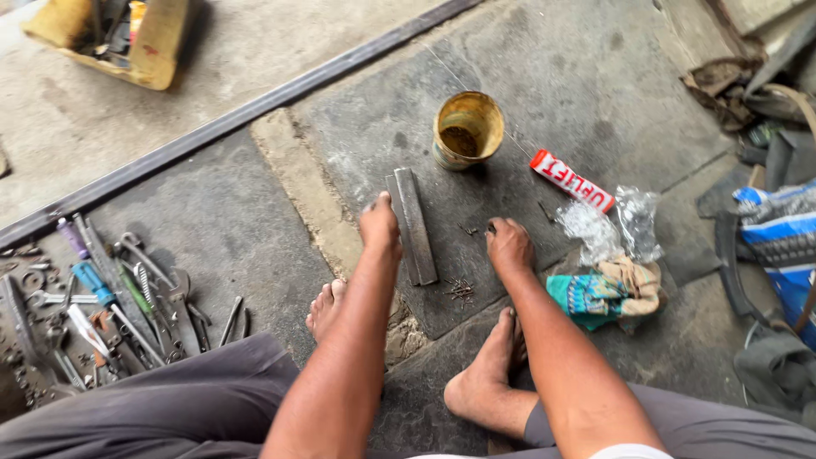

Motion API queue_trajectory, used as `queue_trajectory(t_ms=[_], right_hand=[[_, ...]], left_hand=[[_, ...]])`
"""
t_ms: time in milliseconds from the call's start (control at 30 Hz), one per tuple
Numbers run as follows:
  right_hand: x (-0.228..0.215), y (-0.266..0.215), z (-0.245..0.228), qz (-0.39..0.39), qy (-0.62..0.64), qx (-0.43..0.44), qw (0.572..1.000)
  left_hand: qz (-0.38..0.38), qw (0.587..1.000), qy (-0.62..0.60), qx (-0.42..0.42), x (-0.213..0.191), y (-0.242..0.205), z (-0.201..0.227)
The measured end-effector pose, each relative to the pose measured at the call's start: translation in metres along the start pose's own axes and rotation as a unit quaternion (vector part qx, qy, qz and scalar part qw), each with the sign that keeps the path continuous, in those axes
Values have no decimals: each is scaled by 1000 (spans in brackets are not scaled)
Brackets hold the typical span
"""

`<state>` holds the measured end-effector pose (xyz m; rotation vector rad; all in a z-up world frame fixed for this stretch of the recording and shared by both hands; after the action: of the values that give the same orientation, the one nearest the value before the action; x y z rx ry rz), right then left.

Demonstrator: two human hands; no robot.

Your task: The person sits on the floor and repeatedly hammers small nails into a metal bar using a hammer. They pick up nails from a pile, place them on the bar, and strike them with the hammer.

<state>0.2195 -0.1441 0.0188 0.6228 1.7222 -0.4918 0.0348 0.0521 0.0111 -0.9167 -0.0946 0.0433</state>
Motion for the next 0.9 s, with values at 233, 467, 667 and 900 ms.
queue_trajectory(t_ms=[233,467,667,900], right_hand=[[-20,8,-44,-45,12,55,997],[-36,0,-139,-63,50,-182,980],[-53,-3,-167,-42,-5,-181,983],[-40,-1,-158,-79,51,-143,985]], left_hand=[[-29,992,-73,-97,-25,4,-18],[-88,989,-57,-102,-36,3,-23],[-111,987,-43,-109,-33,3,-29],[-125,985,-37,-110,-30,6,-34]])
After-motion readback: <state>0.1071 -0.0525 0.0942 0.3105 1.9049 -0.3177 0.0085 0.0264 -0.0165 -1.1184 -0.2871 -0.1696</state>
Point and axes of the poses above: each hand's wrist, its own y-axis towards the middle knuckle, its own x-axis out of the palm, z = x × y, the point moved 1 cm from there along y, towards the middle knuckle, and after that the axes turned 5 degrees about -y, right-handed, at the moved point
